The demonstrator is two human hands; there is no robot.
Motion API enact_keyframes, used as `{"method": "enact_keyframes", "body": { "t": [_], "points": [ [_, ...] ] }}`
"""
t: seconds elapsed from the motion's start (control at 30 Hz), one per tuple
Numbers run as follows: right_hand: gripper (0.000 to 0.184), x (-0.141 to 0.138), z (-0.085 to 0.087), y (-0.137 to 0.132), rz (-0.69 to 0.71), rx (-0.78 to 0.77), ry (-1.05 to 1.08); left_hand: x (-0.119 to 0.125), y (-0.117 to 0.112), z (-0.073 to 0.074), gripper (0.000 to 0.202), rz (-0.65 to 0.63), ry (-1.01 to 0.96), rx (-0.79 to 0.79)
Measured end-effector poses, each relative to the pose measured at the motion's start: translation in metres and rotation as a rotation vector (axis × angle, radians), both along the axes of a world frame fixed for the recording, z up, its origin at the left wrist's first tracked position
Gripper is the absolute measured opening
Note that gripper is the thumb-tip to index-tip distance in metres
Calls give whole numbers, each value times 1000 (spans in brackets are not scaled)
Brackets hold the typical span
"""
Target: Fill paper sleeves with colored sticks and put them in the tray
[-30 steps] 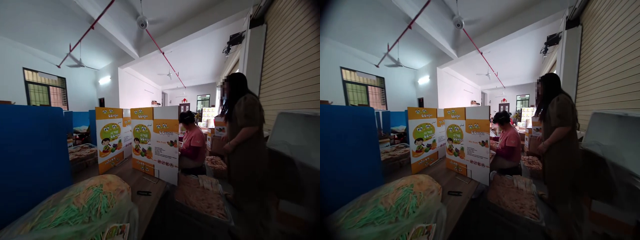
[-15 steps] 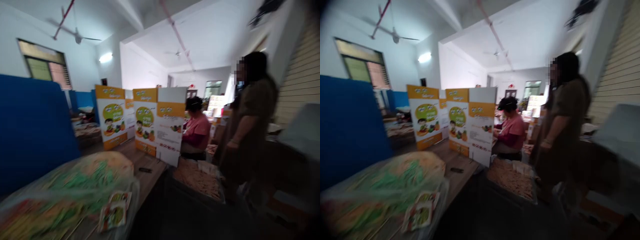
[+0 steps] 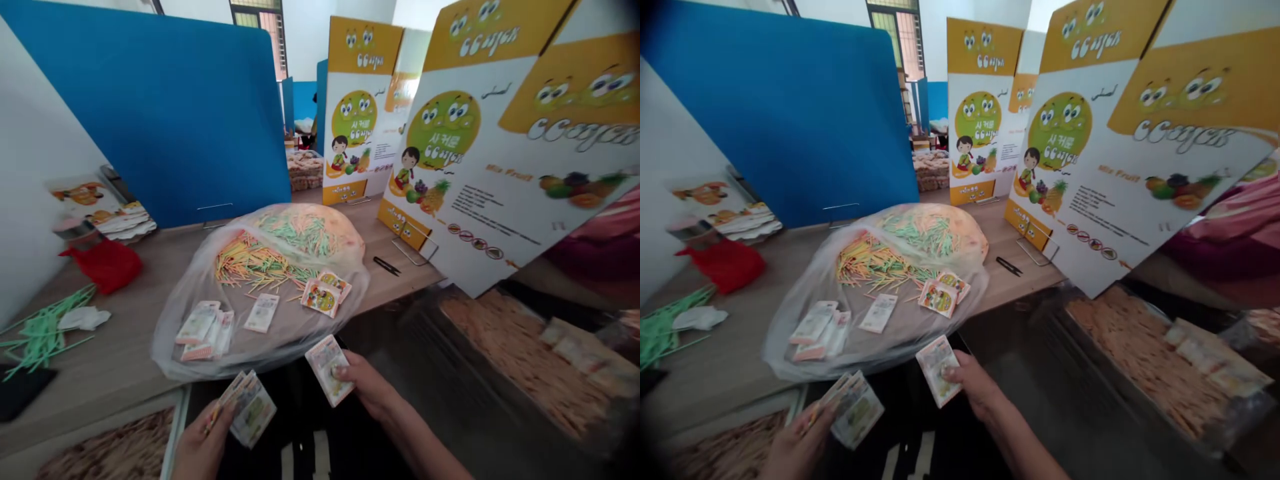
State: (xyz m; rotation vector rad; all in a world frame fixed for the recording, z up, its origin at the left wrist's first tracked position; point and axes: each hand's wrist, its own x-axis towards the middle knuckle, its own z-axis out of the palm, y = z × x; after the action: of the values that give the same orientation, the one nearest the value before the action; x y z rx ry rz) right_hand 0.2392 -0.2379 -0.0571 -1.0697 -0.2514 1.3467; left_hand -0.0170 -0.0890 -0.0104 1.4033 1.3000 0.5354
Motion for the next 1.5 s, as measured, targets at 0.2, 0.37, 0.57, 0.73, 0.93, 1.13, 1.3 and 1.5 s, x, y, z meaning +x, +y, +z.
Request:
{"method": "enact_keyframes", "body": {
  "t": [0.2, 0.37, 0.57, 0.73, 0.93, 1.13, 1.3, 1.5],
  "points": [
    [40, 27, 28, 28, 62, 67, -101, 30, 10, 1, 61, -24, -103, -86],
    [34, 38, 35, 63, 164, 25, -329, 39, 10, 2, 49, 118, -126, -60],
    [39, 19, 32, 88, 378, -27, -276, 13, 3, 23, 32, 523, -155, -179],
    [50, 0, 36, 102, 410, -80, -143, -12, 1, 28, 31, 650, -201, -238],
    [53, -4, 34, 90, 290, -87, -70, -10, 30, 25, 33, 392, -235, -149],
    [47, -7, 42, 64, 121, -111, -46, 51, 96, 26, 24, -194, 146, 165],
    [49, -14, 52, 55, 95, -78, -41, 111, 141, 23, 22, -466, 545, 425],
    [48, -10, 45, 54, 138, -67, -3, 115, 156, 14, 29, -422, 596, 449]
  ]
}}
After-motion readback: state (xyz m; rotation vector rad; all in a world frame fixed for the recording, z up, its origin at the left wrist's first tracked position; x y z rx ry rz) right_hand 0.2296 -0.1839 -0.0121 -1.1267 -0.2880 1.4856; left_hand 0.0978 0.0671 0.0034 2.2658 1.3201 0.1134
